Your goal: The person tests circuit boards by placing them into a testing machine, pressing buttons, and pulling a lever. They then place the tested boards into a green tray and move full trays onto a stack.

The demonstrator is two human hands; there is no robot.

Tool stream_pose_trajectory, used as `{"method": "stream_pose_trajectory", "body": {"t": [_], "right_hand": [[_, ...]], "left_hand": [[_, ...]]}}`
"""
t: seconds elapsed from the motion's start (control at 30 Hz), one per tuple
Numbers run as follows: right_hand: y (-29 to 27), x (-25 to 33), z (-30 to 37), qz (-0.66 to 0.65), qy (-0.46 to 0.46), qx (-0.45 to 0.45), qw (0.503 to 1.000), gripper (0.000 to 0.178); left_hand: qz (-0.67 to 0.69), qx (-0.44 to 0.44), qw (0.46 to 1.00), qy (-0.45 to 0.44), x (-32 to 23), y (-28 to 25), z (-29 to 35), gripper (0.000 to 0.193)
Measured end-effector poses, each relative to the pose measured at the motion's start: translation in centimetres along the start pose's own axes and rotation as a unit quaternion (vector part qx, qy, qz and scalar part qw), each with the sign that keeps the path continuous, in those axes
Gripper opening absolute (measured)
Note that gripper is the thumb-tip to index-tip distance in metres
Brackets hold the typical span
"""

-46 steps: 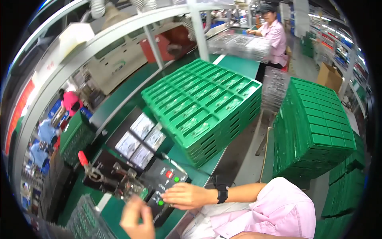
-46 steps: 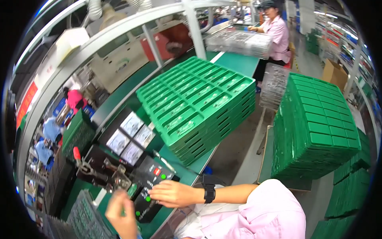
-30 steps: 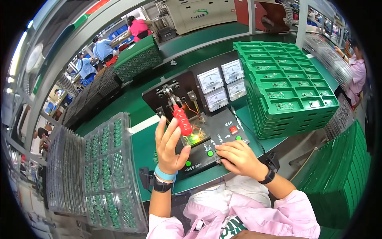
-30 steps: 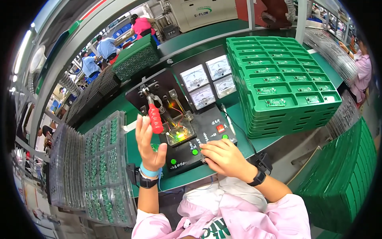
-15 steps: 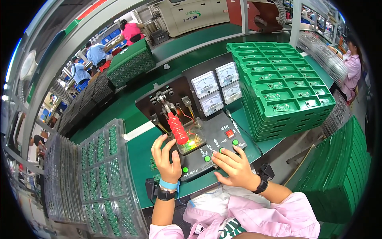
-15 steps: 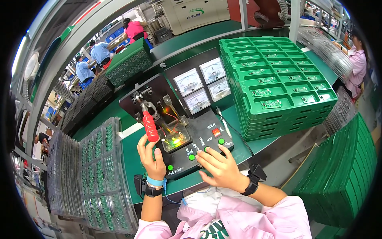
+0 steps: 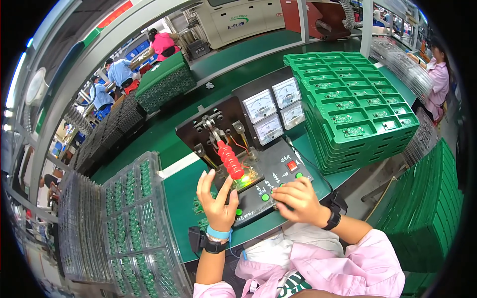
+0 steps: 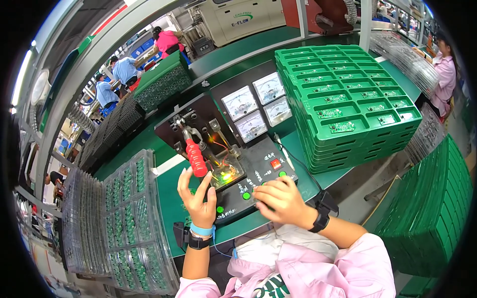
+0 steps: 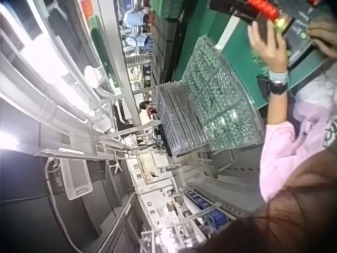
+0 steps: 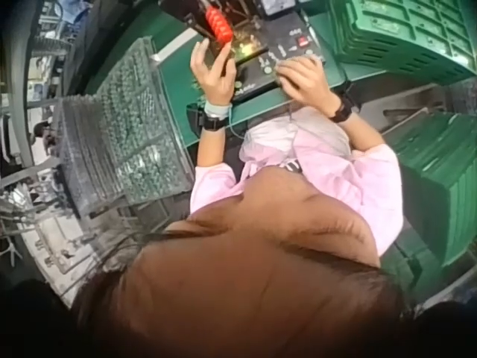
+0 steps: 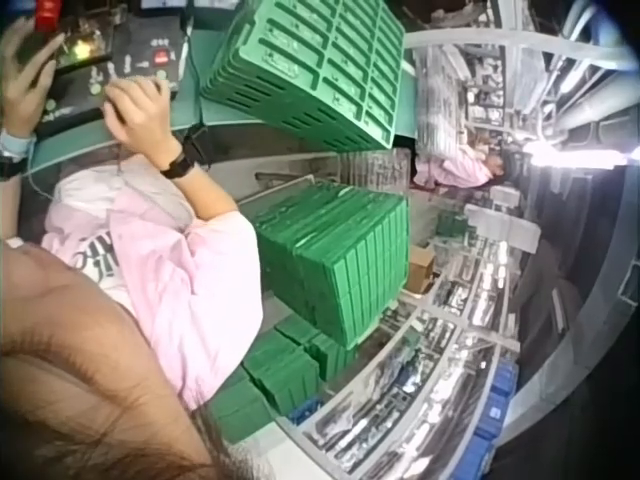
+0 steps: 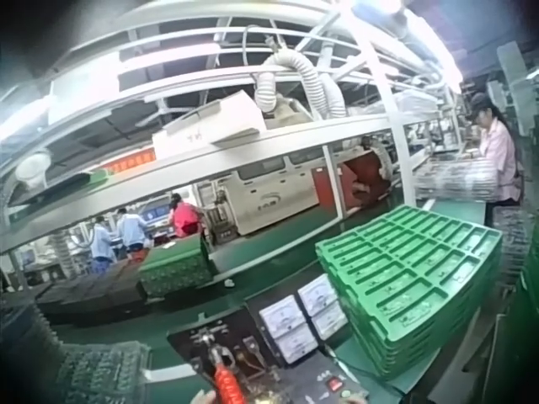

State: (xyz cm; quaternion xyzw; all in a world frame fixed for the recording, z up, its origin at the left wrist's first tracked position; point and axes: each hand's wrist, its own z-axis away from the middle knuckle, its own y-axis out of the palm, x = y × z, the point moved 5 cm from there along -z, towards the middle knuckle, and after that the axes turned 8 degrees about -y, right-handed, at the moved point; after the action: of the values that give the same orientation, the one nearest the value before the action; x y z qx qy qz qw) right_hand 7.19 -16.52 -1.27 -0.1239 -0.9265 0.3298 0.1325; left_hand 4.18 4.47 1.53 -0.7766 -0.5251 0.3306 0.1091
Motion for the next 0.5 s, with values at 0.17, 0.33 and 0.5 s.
{"method": "stream_pose_trajectory", "body": {"t": [0.17,0.33,0.5], "right_hand": [[0.2,-1.5,-4.9,-0.099,0.022,0.140,0.985,0.016],[-5.7,3.0,-18.1,-0.165,-0.211,-0.030,0.963,0.030],[-2.9,-1.2,-23.7,-0.271,-0.101,-0.119,0.950,0.038]], "left_hand": [[0.051,-0.099,0.991,-0.068,0.6,-1.3,-0.5,0.026],[-0.144,-0.094,0.971,-0.163,5.0,-6.3,-2.6,0.018],[-0.081,0.132,0.969,-0.192,8.1,-6.9,0.4,0.010]]}}
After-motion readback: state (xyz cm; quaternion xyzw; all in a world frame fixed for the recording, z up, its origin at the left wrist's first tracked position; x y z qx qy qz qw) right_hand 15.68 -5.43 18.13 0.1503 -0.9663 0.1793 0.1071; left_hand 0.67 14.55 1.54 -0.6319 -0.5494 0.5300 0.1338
